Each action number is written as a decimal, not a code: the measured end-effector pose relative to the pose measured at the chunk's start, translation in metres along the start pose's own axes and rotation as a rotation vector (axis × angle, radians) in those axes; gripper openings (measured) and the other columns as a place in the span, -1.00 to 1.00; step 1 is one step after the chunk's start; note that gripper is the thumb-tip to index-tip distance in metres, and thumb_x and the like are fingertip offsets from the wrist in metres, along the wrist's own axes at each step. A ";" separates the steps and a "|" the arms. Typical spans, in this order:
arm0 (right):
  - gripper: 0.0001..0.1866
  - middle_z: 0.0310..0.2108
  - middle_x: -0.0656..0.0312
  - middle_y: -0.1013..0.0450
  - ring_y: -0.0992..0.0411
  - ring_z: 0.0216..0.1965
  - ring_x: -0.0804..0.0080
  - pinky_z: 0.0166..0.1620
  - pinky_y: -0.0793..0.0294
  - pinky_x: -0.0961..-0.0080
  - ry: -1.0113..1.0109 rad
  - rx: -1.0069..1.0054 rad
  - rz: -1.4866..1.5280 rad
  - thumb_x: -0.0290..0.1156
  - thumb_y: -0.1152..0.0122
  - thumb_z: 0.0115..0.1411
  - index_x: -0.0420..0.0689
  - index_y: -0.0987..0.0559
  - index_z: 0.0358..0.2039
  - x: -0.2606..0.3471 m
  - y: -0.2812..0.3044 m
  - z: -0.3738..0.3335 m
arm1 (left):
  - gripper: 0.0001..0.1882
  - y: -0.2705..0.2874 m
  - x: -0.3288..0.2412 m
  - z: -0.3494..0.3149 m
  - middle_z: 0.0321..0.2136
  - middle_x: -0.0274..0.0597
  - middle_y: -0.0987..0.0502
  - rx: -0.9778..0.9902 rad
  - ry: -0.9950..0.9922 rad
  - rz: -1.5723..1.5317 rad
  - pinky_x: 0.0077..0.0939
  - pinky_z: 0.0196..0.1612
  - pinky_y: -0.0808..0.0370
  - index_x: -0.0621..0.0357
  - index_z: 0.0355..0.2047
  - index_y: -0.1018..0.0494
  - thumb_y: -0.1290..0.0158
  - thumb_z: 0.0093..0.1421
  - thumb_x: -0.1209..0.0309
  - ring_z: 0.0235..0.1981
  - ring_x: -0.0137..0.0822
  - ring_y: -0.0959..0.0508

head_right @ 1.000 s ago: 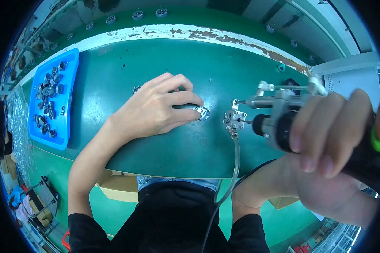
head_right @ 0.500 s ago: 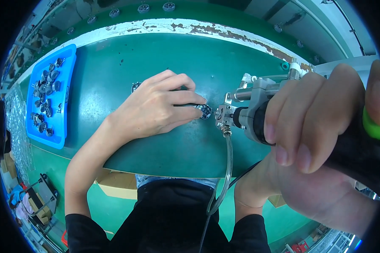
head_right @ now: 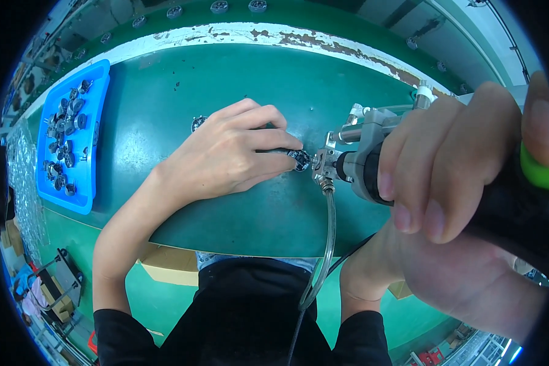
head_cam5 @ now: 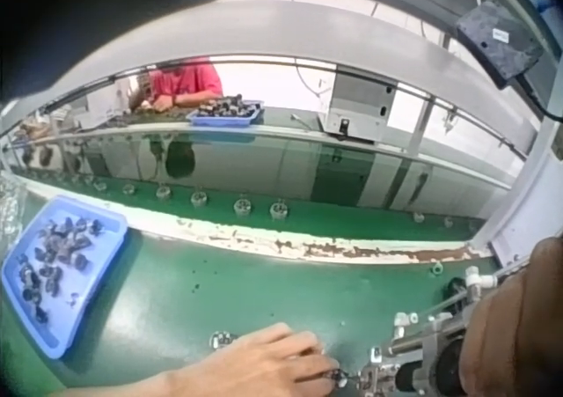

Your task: The person assembles small circular metal components on a factory production line using an electric screwdriver.

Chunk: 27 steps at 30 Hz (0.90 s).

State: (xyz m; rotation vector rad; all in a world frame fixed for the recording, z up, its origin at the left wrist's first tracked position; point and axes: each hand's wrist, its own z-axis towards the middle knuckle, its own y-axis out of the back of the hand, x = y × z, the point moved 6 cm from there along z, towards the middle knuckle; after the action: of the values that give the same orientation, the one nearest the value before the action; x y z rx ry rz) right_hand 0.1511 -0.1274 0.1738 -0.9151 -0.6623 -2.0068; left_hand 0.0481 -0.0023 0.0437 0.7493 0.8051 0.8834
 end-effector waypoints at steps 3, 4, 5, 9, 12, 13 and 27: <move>-0.71 -0.56 0.39 -0.28 -0.29 -0.61 0.62 -0.42 -0.30 0.54 0.014 -0.003 -0.005 -0.13 0.08 0.46 -0.11 -0.35 -0.12 -0.002 -0.003 0.003 | -0.90 -0.001 0.000 0.000 -0.16 -0.37 -0.70 -0.002 -0.006 0.000 -0.41 -0.03 -0.54 0.08 -0.41 -0.69 -0.30 0.07 0.36 -0.07 -0.31 -0.58; -0.71 -0.56 0.39 -0.28 -0.29 -0.61 0.62 -0.42 -0.29 0.54 0.019 -0.004 -0.007 -0.13 0.08 0.45 -0.11 -0.35 -0.13 -0.001 -0.003 0.003 | -0.90 -0.001 0.000 0.000 -0.16 -0.37 -0.70 -0.003 -0.005 0.000 -0.41 -0.03 -0.54 0.08 -0.41 -0.69 -0.30 0.07 0.36 -0.07 -0.31 -0.58; -0.71 -0.56 0.39 -0.28 -0.29 -0.61 0.62 -0.42 -0.29 0.55 0.024 -0.005 -0.009 -0.12 0.08 0.45 -0.10 -0.35 -0.14 -0.002 -0.001 0.007 | -0.90 -0.001 0.000 0.000 -0.16 -0.37 -0.70 -0.008 -0.004 -0.003 -0.41 -0.04 -0.53 0.08 -0.41 -0.69 -0.29 0.07 0.36 -0.08 -0.31 -0.58; -0.72 -0.57 0.39 -0.29 -0.28 -0.60 0.62 -0.42 -0.28 0.56 0.044 -0.008 -0.014 -0.11 0.06 0.44 -0.08 -0.36 -0.20 -0.003 -0.010 0.008 | -0.90 -0.001 0.000 0.001 -0.17 -0.37 -0.69 -0.011 0.005 -0.019 -0.41 -0.05 -0.52 0.08 -0.40 -0.69 -0.29 0.07 0.37 -0.09 -0.31 -0.58; -0.72 -0.57 0.39 -0.29 -0.27 -0.60 0.62 -0.42 -0.28 0.57 0.059 -0.010 -0.017 -0.10 0.06 0.43 -0.06 -0.37 -0.24 -0.003 -0.007 0.011 | -0.90 0.000 0.000 0.000 -0.16 -0.37 -0.70 0.006 0.003 -0.016 -0.42 -0.04 -0.51 0.08 -0.40 -0.69 -0.30 0.07 0.37 -0.09 -0.32 -0.58; -0.72 -0.57 0.39 -0.29 -0.27 -0.60 0.62 -0.42 -0.27 0.57 0.064 -0.011 -0.017 -0.10 0.05 0.43 -0.06 -0.37 -0.25 -0.004 -0.008 0.012 | -0.90 0.000 0.000 0.001 -0.16 -0.37 -0.70 0.006 0.005 -0.015 -0.42 -0.04 -0.51 0.08 -0.40 -0.69 -0.30 0.07 0.37 -0.09 -0.32 -0.58; -0.67 -0.59 0.39 -0.30 -0.24 -0.59 0.62 -0.42 -0.24 0.60 0.134 -0.045 -0.065 -0.05 0.01 0.38 0.03 -0.41 -0.44 0.003 -0.002 0.012 | -0.84 -0.001 0.000 0.004 -0.19 -0.39 -0.69 0.006 0.016 -0.053 -0.39 -0.03 -0.50 0.05 -0.42 -0.67 -0.38 0.05 0.29 -0.12 -0.34 -0.59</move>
State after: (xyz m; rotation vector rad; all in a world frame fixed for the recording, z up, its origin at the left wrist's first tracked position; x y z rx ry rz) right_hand 0.1521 -0.1191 0.1829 -0.7861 -0.5806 -2.1275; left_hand 0.0517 -0.0039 0.0448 0.7236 0.8382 0.8403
